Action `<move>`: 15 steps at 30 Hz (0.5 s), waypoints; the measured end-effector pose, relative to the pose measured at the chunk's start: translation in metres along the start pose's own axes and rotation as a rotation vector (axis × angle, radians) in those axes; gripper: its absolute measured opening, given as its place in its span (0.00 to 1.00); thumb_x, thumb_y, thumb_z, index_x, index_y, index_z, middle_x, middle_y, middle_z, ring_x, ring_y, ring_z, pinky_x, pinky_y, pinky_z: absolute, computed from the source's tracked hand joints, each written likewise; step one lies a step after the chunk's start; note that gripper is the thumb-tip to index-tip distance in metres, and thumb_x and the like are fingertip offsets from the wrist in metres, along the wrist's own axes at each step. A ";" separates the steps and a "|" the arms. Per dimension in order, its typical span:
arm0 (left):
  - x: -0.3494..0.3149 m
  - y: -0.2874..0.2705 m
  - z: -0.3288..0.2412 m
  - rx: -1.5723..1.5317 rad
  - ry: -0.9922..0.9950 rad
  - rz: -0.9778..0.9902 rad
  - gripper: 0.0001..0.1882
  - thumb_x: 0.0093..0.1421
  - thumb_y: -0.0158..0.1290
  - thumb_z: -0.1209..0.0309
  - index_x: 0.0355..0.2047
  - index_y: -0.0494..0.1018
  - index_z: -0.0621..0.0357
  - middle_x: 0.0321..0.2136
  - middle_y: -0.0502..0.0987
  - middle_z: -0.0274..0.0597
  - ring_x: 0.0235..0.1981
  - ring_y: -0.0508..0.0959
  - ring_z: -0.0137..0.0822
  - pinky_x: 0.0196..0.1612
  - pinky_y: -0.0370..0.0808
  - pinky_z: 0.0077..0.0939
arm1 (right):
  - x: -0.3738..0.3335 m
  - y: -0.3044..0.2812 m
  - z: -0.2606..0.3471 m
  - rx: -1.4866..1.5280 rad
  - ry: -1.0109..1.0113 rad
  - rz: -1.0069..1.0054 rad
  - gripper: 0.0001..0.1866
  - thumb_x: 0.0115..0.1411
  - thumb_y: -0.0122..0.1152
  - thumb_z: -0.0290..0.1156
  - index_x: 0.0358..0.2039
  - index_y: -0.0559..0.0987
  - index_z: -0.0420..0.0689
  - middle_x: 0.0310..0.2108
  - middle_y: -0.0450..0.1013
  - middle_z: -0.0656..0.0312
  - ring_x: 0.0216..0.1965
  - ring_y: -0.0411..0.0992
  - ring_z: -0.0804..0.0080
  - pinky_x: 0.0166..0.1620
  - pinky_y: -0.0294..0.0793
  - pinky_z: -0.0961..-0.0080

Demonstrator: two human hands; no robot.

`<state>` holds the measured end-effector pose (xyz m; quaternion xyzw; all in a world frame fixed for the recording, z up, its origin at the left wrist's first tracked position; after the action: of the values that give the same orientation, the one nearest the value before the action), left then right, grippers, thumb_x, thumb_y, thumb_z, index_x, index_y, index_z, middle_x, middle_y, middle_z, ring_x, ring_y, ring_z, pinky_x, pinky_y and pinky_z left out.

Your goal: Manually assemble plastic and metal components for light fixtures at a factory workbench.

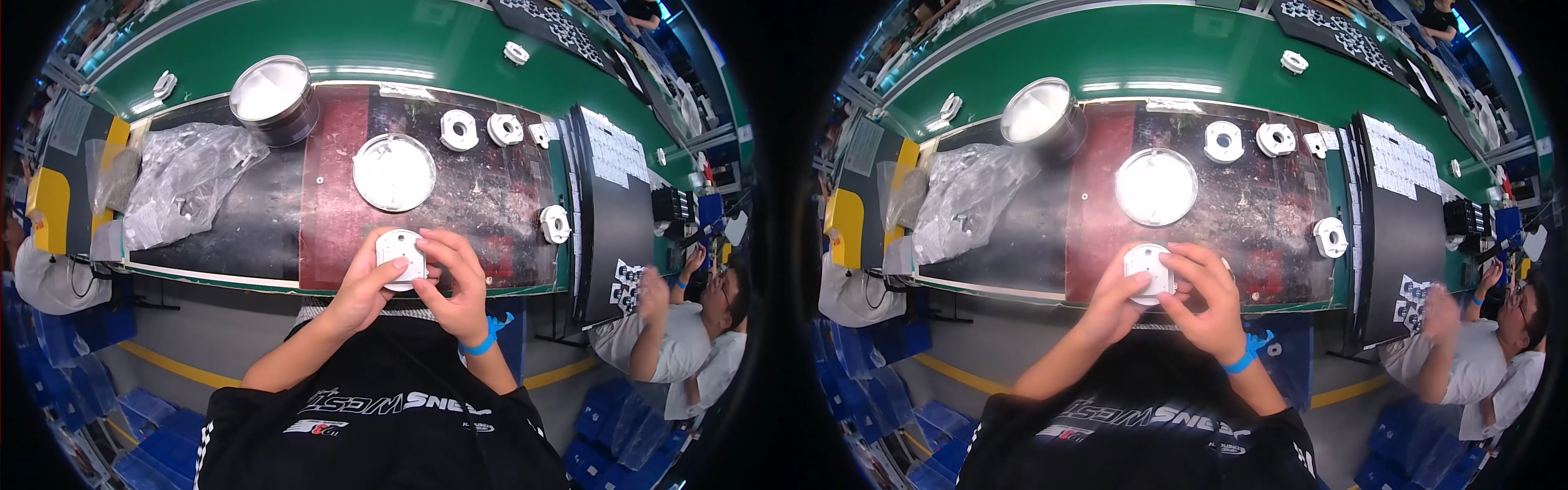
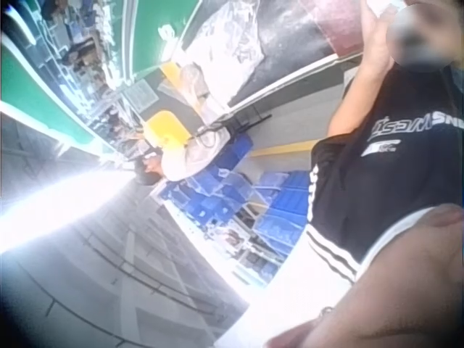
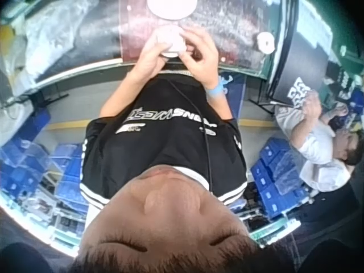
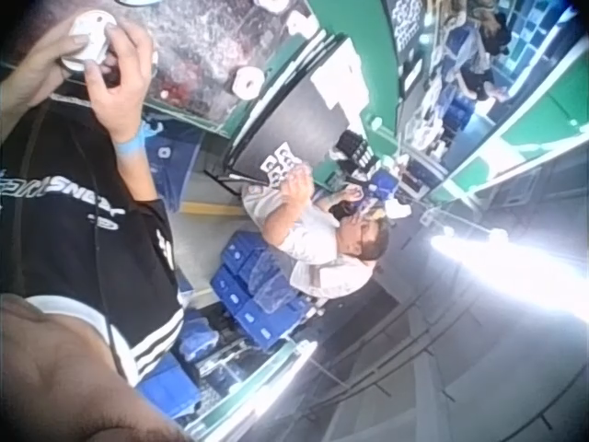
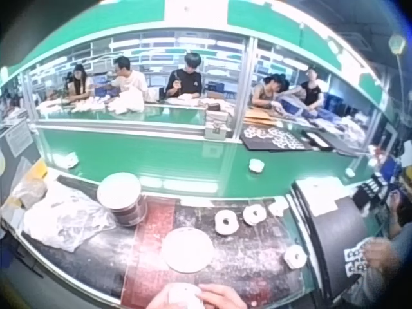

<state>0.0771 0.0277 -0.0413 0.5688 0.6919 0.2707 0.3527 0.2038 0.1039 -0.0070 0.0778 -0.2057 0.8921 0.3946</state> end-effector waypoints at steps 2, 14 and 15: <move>0.001 0.000 0.000 -0.003 -0.008 -0.012 0.23 0.66 0.50 0.71 0.57 0.56 0.60 0.51 0.72 0.55 0.52 0.78 0.44 0.54 0.77 0.38 | 0.001 0.001 0.000 -0.066 -0.005 0.013 0.27 0.53 0.68 0.32 0.54 0.75 0.40 0.53 0.71 0.50 0.54 0.70 0.54 0.57 0.68 0.64; -0.063 -0.055 -0.037 0.044 0.242 -0.194 0.18 0.66 0.51 0.71 0.53 0.58 0.60 0.48 0.75 0.64 0.46 0.81 0.50 0.50 0.80 0.43 | 0.023 0.032 -0.004 0.059 0.015 0.057 0.12 0.61 0.56 0.23 0.45 0.75 0.35 0.46 0.69 0.54 0.45 0.70 0.68 0.51 0.71 0.74; -0.073 -0.062 -0.040 0.029 0.267 -0.237 0.18 0.66 0.50 0.71 0.53 0.58 0.60 0.48 0.75 0.64 0.46 0.80 0.51 0.50 0.80 0.44 | 0.032 0.042 0.002 0.045 0.016 0.119 0.11 0.60 0.57 0.23 0.44 0.76 0.35 0.44 0.71 0.54 0.44 0.70 0.68 0.49 0.71 0.74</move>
<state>0.0160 -0.0556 -0.0518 0.4474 0.7985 0.2905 0.2789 0.1515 0.0992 -0.0085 0.0671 -0.1870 0.9190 0.3405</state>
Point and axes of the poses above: each hand's wrist, its own x-axis towards the middle knuckle, its own y-axis out of the palm, z = x × y, the point moved 4 cm from there along x, towards the middle knuckle
